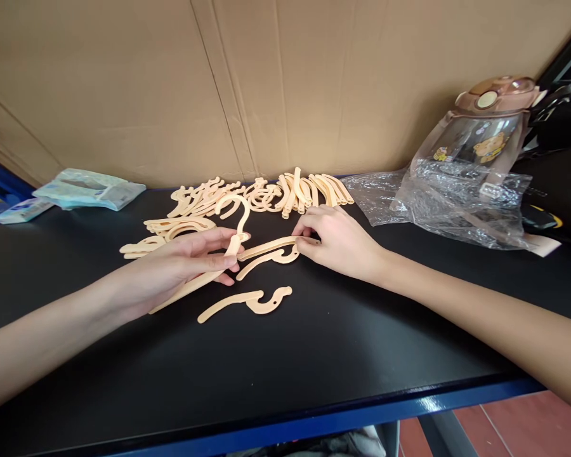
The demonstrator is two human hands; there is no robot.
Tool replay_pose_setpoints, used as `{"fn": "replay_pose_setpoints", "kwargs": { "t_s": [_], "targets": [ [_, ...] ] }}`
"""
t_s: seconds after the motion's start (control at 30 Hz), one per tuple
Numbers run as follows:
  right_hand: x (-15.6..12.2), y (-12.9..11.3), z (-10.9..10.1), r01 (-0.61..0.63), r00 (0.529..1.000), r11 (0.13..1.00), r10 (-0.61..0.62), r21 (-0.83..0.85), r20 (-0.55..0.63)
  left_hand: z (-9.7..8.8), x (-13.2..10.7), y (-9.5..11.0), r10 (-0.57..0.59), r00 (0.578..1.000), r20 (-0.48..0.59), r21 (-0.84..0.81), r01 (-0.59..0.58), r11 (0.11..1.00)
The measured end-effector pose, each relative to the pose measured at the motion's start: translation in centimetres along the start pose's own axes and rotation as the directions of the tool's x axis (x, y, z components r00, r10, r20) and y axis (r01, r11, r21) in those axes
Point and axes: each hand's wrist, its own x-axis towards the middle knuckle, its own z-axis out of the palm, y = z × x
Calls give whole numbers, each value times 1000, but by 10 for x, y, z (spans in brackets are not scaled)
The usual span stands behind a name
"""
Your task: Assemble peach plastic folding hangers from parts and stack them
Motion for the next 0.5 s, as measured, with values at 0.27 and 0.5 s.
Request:
{"fn": "replay_pose_setpoints", "kwargs": {
  "t_s": [0.27, 0.5],
  "targets": [
    [0, -1, 1, -145, 989, 944, 132, 296, 63, 3, 3, 3, -118, 989, -91, -146, 104, 984],
    [5, 1, 2, -271, 953, 603, 277, 750, 122, 1, 4, 1, -97, 994, -39, -166, 90, 982]
  ]
}}
